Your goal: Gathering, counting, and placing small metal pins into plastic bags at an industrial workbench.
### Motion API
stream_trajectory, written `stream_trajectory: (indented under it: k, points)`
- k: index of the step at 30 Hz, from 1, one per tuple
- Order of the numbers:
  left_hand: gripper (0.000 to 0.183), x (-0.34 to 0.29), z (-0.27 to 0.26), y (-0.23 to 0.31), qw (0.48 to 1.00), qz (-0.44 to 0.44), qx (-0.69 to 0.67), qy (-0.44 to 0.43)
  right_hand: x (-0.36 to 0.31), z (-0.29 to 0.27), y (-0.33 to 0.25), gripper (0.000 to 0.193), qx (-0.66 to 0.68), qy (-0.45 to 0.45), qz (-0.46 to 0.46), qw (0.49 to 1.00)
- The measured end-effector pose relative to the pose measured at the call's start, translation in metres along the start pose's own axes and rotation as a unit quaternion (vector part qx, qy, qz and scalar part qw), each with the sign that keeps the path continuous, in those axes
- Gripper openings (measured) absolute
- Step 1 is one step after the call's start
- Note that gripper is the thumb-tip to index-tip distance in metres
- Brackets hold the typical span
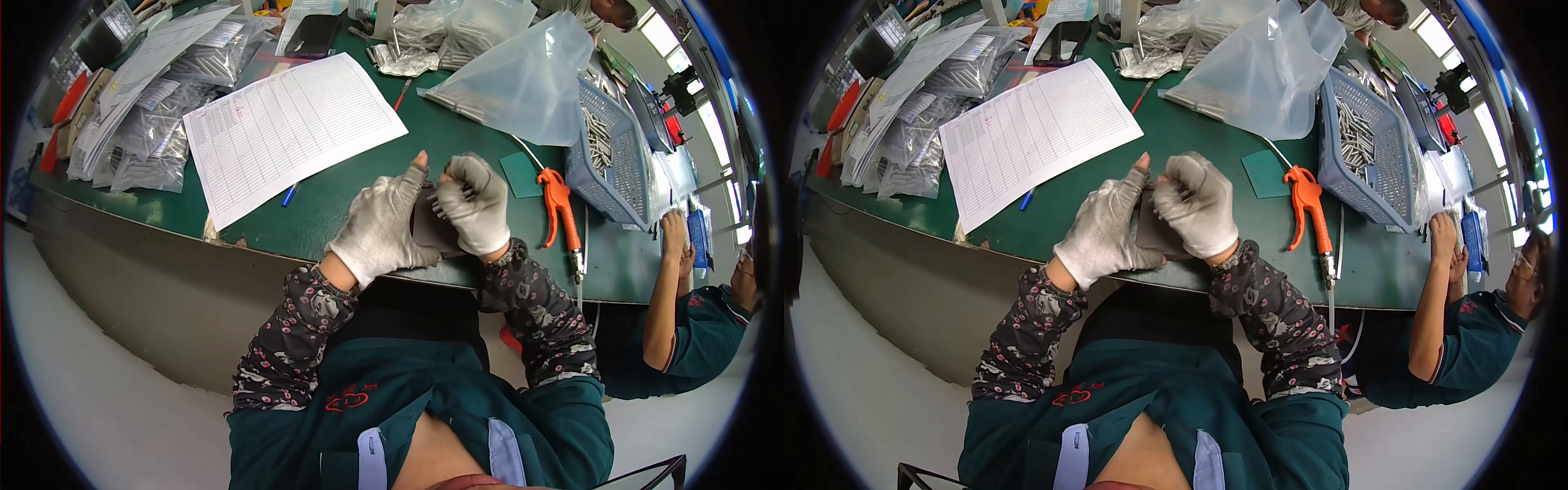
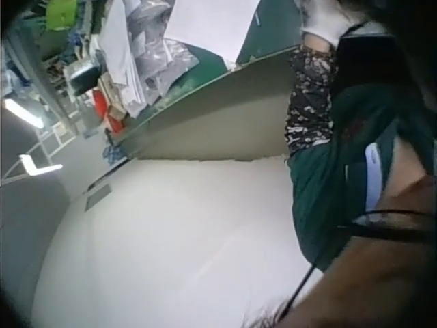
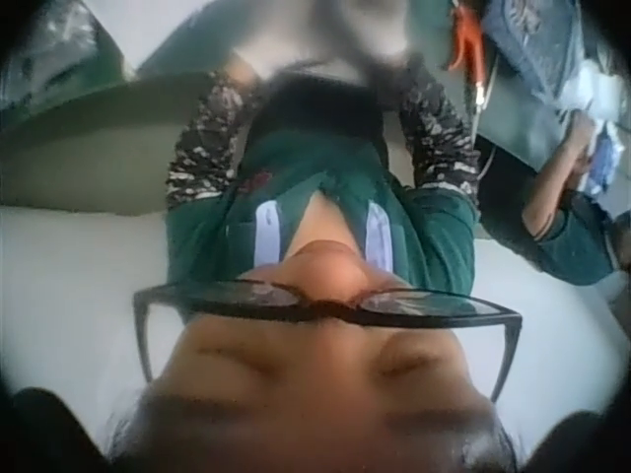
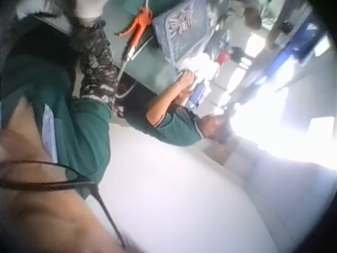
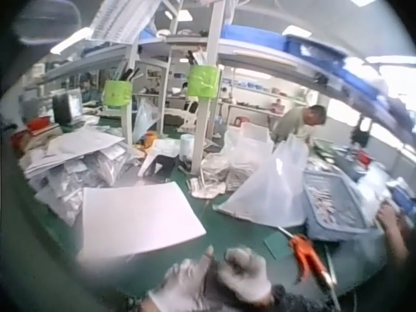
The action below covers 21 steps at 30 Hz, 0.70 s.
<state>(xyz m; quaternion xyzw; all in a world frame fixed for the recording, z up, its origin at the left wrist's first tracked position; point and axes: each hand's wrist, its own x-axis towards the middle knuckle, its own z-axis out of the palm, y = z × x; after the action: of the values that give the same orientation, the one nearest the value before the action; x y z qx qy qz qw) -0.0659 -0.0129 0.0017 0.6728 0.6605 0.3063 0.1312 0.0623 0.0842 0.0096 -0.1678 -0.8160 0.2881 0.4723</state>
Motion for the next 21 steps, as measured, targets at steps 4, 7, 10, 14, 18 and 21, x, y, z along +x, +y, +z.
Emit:
stream_trajectory:
  k: [4, 7, 10, 14, 18, 21]
  points:
    - [0.131, 0.001, 0.007, -0.009, 1.000, 0.026, 0.003, 0.009, 0.005, -0.007, -0.015, 0.014, -0.121, -0.124, -0.192, 0.966]
    - [0.131, -0.001, 0.011, -0.014, 0.999, 0.027, -0.019, 0.024, 0.008, -0.007, -0.024, 0.017, -0.245, -0.261, -0.226, 0.906]
    - [0.130, 0.002, 0.001, -0.002, 1.000, -0.005, 0.013, -0.013, 0.018, -0.012, -0.009, 0.017, -0.254, -0.213, -0.206, 0.921]
    - [0.128, 0.002, 0.005, -0.006, 1.000, 0.025, -0.002, -0.001, 0.012, -0.011, -0.020, 0.018, -0.197, -0.276, -0.238, 0.910]
    - [0.123, 0.000, -0.002, -0.001, 1.000, 0.013, -0.008, 0.002, 0.020, -0.011, -0.016, 0.020, -0.175, -0.259, -0.206, 0.927]
    - [0.123, 0.000, -0.005, 0.000, 1.000, 0.022, 0.006, -0.002, 0.015, -0.015, -0.019, 0.021, -0.172, -0.280, -0.219, 0.919]
